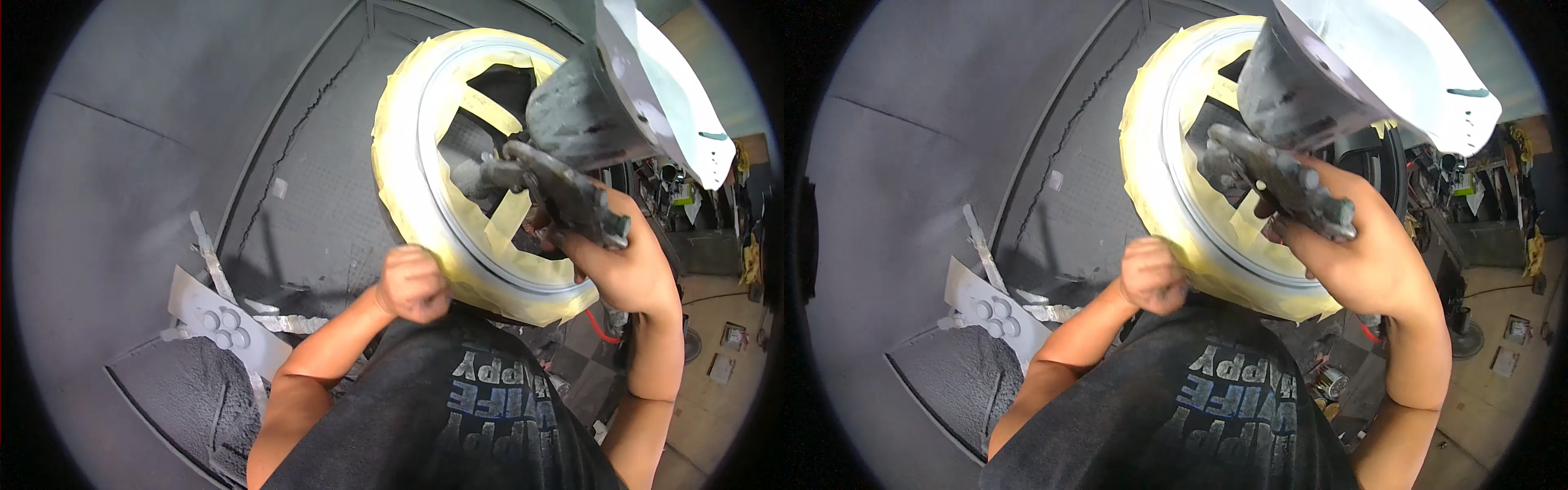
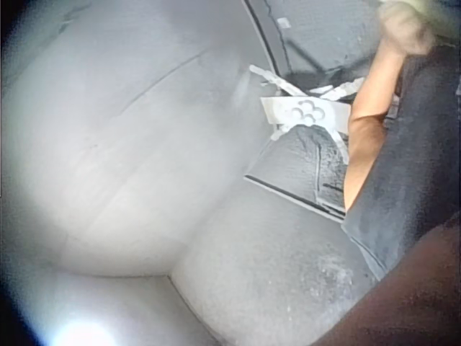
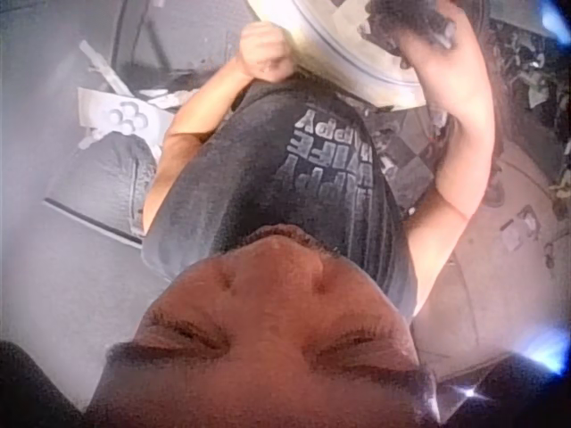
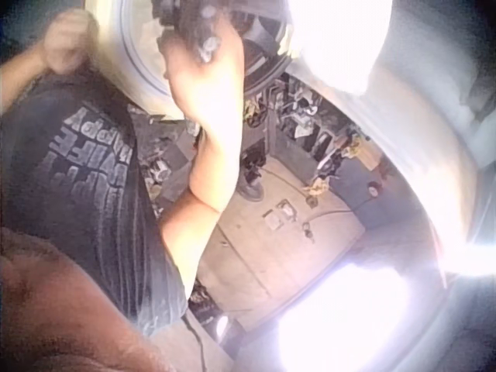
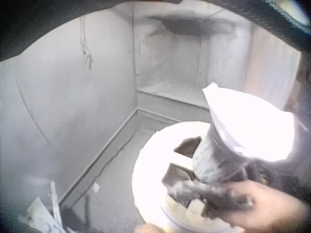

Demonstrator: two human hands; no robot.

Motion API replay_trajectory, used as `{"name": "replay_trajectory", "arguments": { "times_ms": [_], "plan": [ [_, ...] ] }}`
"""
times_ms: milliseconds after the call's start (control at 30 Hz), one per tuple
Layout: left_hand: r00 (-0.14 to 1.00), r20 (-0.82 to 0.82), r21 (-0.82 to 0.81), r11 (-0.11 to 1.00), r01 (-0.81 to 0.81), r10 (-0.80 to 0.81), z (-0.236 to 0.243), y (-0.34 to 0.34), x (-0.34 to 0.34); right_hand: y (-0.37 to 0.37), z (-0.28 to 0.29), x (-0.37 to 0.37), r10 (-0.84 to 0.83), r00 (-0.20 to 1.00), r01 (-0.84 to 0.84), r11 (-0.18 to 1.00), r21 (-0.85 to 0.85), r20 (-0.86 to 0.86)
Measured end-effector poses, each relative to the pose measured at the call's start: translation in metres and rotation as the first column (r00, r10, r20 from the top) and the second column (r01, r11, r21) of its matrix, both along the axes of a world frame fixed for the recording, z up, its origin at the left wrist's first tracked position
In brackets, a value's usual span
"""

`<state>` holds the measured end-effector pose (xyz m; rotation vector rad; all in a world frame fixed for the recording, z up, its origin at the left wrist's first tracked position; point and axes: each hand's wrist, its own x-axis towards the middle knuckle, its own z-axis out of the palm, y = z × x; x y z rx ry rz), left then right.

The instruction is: The person paints a car wheel rim by first using a spray gun to apply a base coat and then mixing paint in a small container using a stick.

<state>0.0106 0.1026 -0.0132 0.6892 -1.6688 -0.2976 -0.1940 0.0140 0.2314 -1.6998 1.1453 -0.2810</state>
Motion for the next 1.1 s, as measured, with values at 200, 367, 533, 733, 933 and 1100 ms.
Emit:
{"name": "replay_trajectory", "arguments": {
  "times_ms": [200, 367, 533, 733, 933, 1100],
  "plan": [
    [0.972, -0.127, 0.091, 0.973, 0.212, -0.200, -0.006, 0.029, -0.039, 0.009, 0.011, -0.011, -0.014, 1.000, 0.015, 0.992, 0.123, -0.005],
    [0.986, -0.111, 0.099, 0.986, 0.138, -0.126, -0.016, 0.028, -0.040, 0.007, 0.009, -0.007, -0.023, 1.000, 0.024, 0.998, 0.054, -0.020],
    [0.993, -0.043, 0.098, 0.988, 0.115, -0.112, -0.015, 0.022, -0.027, 0.015, -0.018, -0.004, -0.131, 0.988, 0.138, 0.986, -0.090, 0.076],
    [0.999, 0.011, 0.078, 0.996, 0.042, -0.043, -0.025, 0.016, -0.013, 0.025, 0.007, -0.015, 0.013, 0.994, -0.001, 0.994, 0.113, -0.105],
    [1.000, 0.010, 0.032, 0.999, -0.015, 0.015, -0.028, 0.009, 0.001, 0.035, 0.002, -0.017, -0.001, 0.999, -0.001, 0.999, 0.042, 0.045],
    [1.000, 0.007, 0.044, 0.999, -0.013, 0.013, -0.023, 0.008, 0.014, 0.033, -0.016, -0.006, -0.008, 0.997, 0.016, 0.994, -0.112, 0.071]
  ]
}}
